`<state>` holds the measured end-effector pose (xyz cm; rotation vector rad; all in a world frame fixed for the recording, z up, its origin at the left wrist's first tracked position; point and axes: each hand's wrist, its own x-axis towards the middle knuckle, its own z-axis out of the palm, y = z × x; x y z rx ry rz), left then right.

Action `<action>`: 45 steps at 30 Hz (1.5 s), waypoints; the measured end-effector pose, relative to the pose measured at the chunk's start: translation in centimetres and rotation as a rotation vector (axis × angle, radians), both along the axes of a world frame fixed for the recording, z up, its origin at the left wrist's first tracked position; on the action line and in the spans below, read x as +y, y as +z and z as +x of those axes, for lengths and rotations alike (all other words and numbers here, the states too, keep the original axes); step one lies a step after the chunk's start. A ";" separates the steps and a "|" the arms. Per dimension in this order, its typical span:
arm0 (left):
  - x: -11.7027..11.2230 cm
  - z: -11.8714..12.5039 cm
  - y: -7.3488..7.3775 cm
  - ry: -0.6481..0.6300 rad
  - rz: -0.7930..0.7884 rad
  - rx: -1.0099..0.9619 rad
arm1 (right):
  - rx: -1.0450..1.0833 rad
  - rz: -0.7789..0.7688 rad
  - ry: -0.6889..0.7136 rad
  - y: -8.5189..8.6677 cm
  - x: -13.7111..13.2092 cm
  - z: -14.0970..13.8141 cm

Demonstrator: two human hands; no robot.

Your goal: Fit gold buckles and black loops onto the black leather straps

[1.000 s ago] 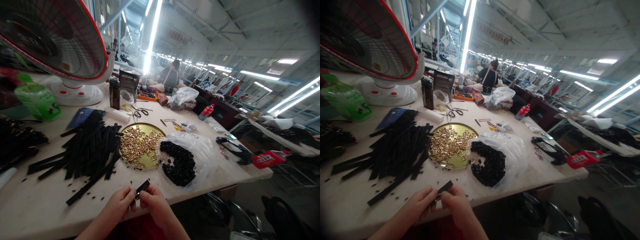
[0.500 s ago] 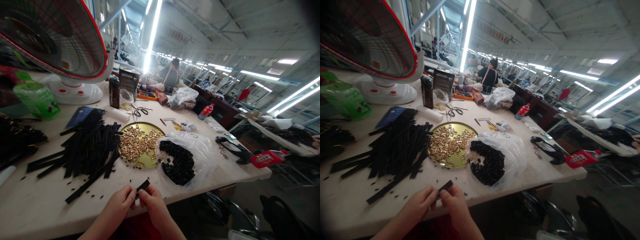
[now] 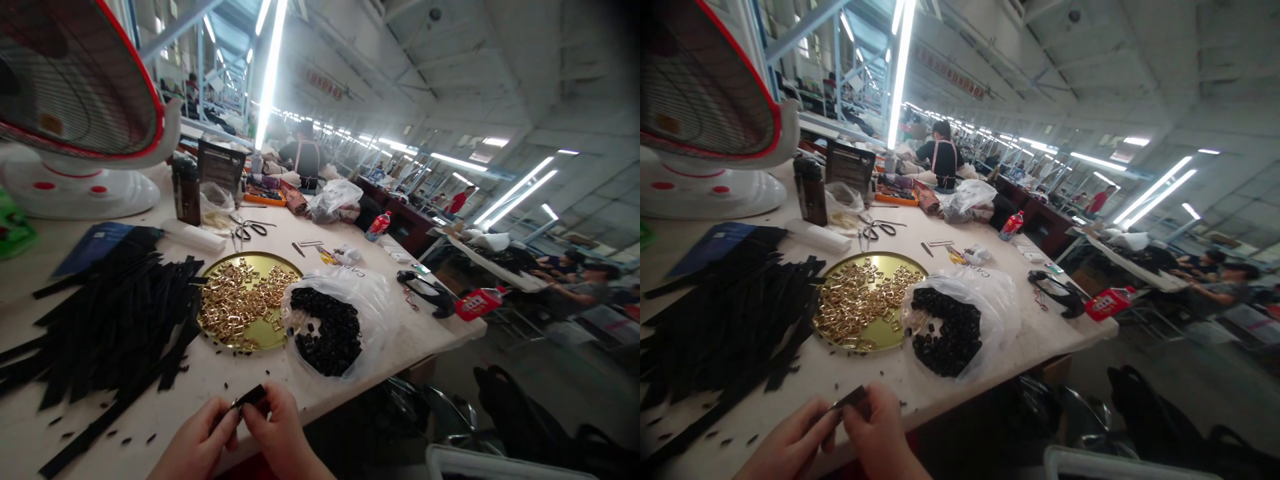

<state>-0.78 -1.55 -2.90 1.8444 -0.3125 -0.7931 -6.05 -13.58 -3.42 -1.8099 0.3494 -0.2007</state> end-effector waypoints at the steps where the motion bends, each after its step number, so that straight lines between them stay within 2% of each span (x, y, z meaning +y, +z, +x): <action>1: -0.1 0.0 0.0 0.003 0.001 -0.032 | 0.015 -0.031 -0.027 -0.3 0.0 0.1; 4: -0.4 0.3 0.7 -0.017 0.008 -0.120 | 0.042 -0.101 -0.092 -1.0 -0.1 0.5; 9: -0.5 1.7 1.4 -0.104 0.000 -0.047 | -0.036 -0.007 -0.058 -0.7 -0.5 0.8; 13: -0.9 3.0 0.4 -0.061 -0.097 0.001 | -0.098 -0.007 0.088 0.6 -1.0 0.6; 16: -1.2 3.7 -0.2 -0.109 -0.157 0.017 | -0.067 -0.118 0.235 1.3 -3.1 0.9; 18: -1.3 4.3 -0.4 -0.177 -0.116 0.020 | -0.004 -0.290 0.170 1.5 -5.7 1.7; 21: -1.6 5.1 -0.6 -0.147 -0.025 0.003 | 0.191 -0.710 -0.135 1.2 -10.4 3.5; 23: -2.0 5.4 -0.8 -0.098 -0.019 -0.006 | 0.253 -0.782 -0.204 0.7 -12.9 4.8; 25: -2.3 5.5 -1.0 -0.077 -0.037 -0.011 | 0.283 -0.792 -0.224 0.1 -14.3 5.7; 29: -2.6 4.9 -0.7 -0.085 -0.049 -0.023 | 0.241 -0.755 -0.240 -0.5 -14.7 6.1; 33: -2.7 4.0 1.2 -0.049 -0.075 -0.089 | 0.150 -0.643 -0.222 0.1 -12.8 5.1; 35: -3.1 3.6 2.4 -0.039 -0.097 -0.116 | 0.090 -0.500 -0.168 0.7 -10.8 4.5; 36: -3.3 3.5 3.0 -0.029 -0.110 -0.130 | 0.045 -0.372 -0.132 1.0 -9.6 4.2; 38: -3.6 3.2 3.9 0.012 -0.128 -0.178 | -0.077 0.032 -0.078 1.8 -7.1 3.6; 40: -3.6 3.0 4.5 0.065 -0.127 -0.239 | -0.167 0.383 -0.094 2.5 -4.9 3.1; 42: -3.3 2.8 4.8 0.087 -0.115 -0.282 | -0.195 0.568 -0.144 3.0 -3.5 2.8; 45: -2.5 2.5 4.7 0.088 -0.105 -0.284 | -0.153 0.764 -0.158 3.1 -2.5 2.6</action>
